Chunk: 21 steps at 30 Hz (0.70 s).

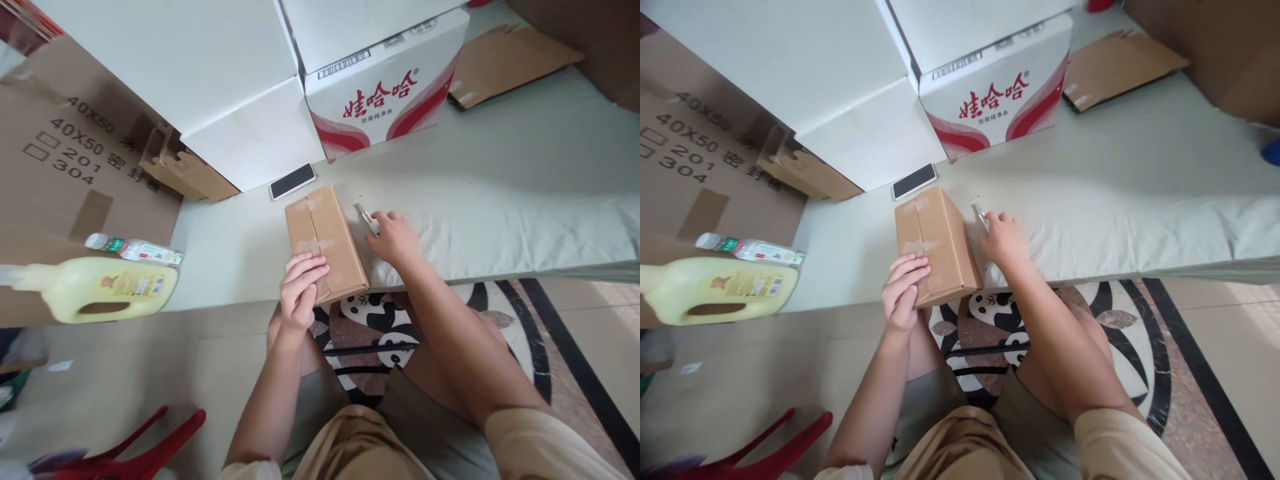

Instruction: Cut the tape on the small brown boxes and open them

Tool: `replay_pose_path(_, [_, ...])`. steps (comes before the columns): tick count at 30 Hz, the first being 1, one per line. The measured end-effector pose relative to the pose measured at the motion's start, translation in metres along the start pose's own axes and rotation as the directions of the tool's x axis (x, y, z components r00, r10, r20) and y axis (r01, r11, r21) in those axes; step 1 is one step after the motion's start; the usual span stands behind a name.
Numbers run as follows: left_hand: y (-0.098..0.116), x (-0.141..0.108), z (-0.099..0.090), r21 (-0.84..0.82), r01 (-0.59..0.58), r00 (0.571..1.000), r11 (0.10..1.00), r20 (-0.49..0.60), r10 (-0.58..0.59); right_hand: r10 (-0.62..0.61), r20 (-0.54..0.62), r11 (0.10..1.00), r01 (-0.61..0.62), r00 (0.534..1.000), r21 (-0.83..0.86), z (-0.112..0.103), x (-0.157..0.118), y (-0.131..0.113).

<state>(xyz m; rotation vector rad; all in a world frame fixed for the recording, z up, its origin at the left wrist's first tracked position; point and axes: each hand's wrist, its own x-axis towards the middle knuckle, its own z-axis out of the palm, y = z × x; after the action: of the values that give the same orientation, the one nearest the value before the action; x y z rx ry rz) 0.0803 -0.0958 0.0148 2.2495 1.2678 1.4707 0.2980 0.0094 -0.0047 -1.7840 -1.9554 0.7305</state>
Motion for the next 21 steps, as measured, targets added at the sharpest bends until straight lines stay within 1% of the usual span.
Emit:
replay_pose_path(1, [0.001, -0.001, 0.002, -0.007, 0.003, 1.0, 1.0, -0.008, -0.003, 0.042, 0.049, 0.996, -0.038, 0.998, -0.084, 0.001, 0.001, 0.003])
replay_pose_path(2, [0.002, -0.001, 0.003, -0.011, 0.008, 1.0, 1.0, -0.015, -0.008, 0.069, 0.079, 0.989, -0.058, 0.995, -0.133, 0.002, 0.001, 0.005])
replay_pose_path(3, [0.003, -0.001, 0.004, -0.009, 0.016, 1.0, 1.0, -0.019, -0.017, 0.087, 0.086, 0.987, -0.074, 0.992, -0.145, 0.003, 0.001, 0.006])
replay_pose_path(4, [0.004, -0.001, 0.005, -0.002, 0.031, 0.999, 1.0, -0.019, -0.031, 0.101, 0.076, 0.989, -0.091, 0.992, -0.12, 0.002, 0.002, 0.008])
replay_pose_path(5, [0.005, 0.0, 0.005, 0.01, 0.05, 0.999, 0.999, -0.016, -0.05, 0.106, 0.061, 0.993, -0.103, 0.992, -0.057, 0.002, 0.003, 0.008])
replay_pose_path(6, [0.007, 0.002, 0.005, 0.022, 0.071, 0.997, 0.997, -0.008, -0.071, 0.105, 0.047, 0.993, -0.107, 0.993, 0.048, 0.0, 0.004, 0.008])
replay_pose_path(7, [0.009, 0.004, 0.006, 0.033, 0.088, 0.996, 0.996, 0.006, -0.088, 0.095, 0.037, 0.976, -0.1, 0.995, 0.194, -0.002, 0.006, 0.008])
replay_pose_path(8, [0.013, 0.006, 0.007, 0.039, 0.095, 0.995, 0.995, 0.023, -0.096, 0.078, 0.023, 0.925, -0.081, 0.997, 0.371, -0.005, 0.008, 0.008])
replay_pose_path(9, [0.016, 0.009, 0.008, 0.04, 0.095, 0.994, 0.995, 0.045, -0.097, 0.052, -0.005, 0.834, -0.04, 0.999, 0.55, -0.008, 0.01, 0.008])
replay_pose_path(10, [0.021, 0.013, 0.01, 0.038, 0.085, 0.994, 0.996, 0.071, -0.088, 0.019, -0.052, 0.713, 0.023, 0.998, 0.701, -0.011, 0.011, 0.007])
replay_pose_path(11, [0.026, 0.018, 0.013, 0.034, 0.07, 0.993, 0.997, 0.095, -0.073, -0.011, -0.116, 0.586, 0.1, 0.993, 0.804, -0.016, 0.012, 0.007])
replay_pose_path(12, [0.032, 0.023, 0.016, 0.027, 0.064, 0.99, 0.998, 0.126, -0.067, -0.032, -0.189, 0.481, 0.181, 0.982, 0.858, -0.02, 0.013, 0.007])
replay_pose_path(13, [0.038, 0.028, 0.02, 0.018, 0.047, 0.987, 0.999, 0.156, -0.049, -0.046, -0.259, 0.415, 0.254, 0.965, 0.874, -0.024, 0.013, 0.006])
replay_pose_path(14, [0.044, 0.033, 0.024, 0.015, 0.043, 0.982, 0.999, 0.183, -0.045, -0.053, -0.317, 0.39, 0.312, 0.947, 0.866, -0.029, 0.012, 0.006])
replay_pose_path(15, [0.049, 0.038, 0.029, 0.016, 0.046, 0.976, 0.999, 0.214, -0.048, -0.056, -0.36, 0.399, 0.352, 0.931, 0.847, -0.033, 0.011, 0.005])
replay_pose_path(17, [0.057, 0.047, 0.036, 0.03, 0.04, 0.962, 0.999, 0.267, -0.047, -0.047, -0.421, 0.466, 0.393, 0.906, 0.793, -0.041, 0.006, 0.003])
replay_pose_path(19, [0.062, 0.053, 0.042, 0.041, 0.03, 0.955, 0.999, 0.293, -0.04, -0.033, -0.459, 0.537, 0.403, 0.888, 0.741, -0.047, -0.002, 0.0])
replay_pose_path(21, [0.065, 0.057, 0.045, 0.045, 0.024, 0.953, 0.999, 0.3, -0.036, -0.032, -0.473, 0.59, 0.399, 0.881, 0.702, -0.052, -0.01, -0.003])
